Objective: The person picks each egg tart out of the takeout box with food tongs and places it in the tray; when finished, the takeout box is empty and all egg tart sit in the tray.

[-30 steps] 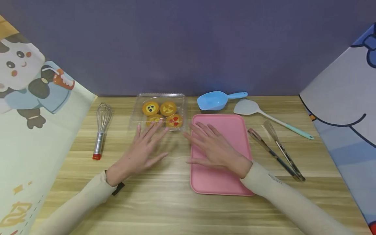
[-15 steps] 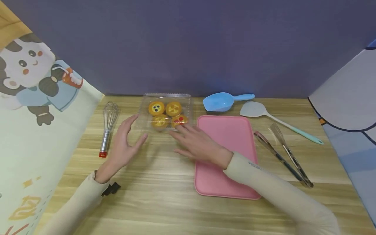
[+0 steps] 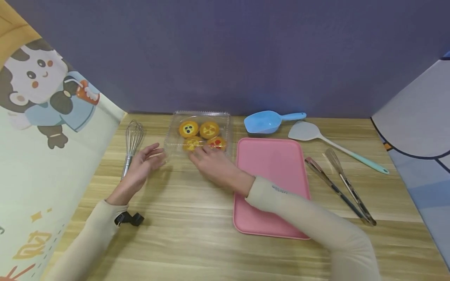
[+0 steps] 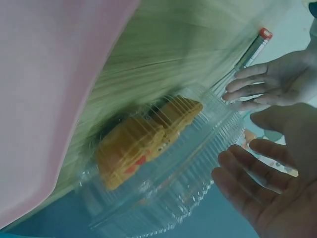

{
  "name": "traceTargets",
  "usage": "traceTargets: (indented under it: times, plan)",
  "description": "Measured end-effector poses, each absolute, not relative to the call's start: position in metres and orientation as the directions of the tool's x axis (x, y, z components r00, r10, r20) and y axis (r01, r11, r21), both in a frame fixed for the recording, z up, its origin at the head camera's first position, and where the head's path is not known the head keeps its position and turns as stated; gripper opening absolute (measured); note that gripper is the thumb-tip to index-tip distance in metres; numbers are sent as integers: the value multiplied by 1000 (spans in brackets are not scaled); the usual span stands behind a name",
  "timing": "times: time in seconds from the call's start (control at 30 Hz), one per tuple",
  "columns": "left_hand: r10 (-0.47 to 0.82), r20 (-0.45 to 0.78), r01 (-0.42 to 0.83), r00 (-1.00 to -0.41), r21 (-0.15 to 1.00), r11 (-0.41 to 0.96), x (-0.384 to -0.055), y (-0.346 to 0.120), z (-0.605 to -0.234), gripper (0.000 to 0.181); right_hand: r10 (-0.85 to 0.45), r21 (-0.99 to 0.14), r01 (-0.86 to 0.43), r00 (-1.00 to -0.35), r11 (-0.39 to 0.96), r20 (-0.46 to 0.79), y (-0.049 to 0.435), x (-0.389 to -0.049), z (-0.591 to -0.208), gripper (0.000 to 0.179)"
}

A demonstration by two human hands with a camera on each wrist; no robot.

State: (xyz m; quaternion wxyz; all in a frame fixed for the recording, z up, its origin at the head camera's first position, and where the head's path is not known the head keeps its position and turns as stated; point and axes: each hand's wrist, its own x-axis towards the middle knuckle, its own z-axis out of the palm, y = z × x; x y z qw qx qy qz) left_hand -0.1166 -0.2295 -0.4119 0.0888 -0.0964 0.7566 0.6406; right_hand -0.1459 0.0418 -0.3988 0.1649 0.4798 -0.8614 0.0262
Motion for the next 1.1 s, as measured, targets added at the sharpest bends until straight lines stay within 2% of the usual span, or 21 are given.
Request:
traceTargets:
  times: [0.1, 0.27, 0.4, 0.83, 1.1]
  plan:
    - [2, -312, -312, -950, 950, 7, -122, -230, -415, 60, -826, 193, -819, -473, 540, 305, 35, -147, -403, 37]
    - [10, -337, -336, -941, 936, -105, -128, -231, -422, 57, -835, 287, -791, -460, 540, 303, 30, -150, -410, 36]
    - [0, -345, -342, -939, 930, -137, -129, -232, -425, 55, -834, 306, -785, -446, 539, 324, 28, -151, -414, 31]
    - [-28, -372, -356, -928, 907, -225, -128, -231, -433, 58, -819, 257, -797, -447, 547, 359, 24, -152, -419, 23]
    - [-77, -386, -363, -919, 906, -216, -124, -228, -435, 54, -832, 275, -807, -414, 523, 370, 26, -151, -422, 19]
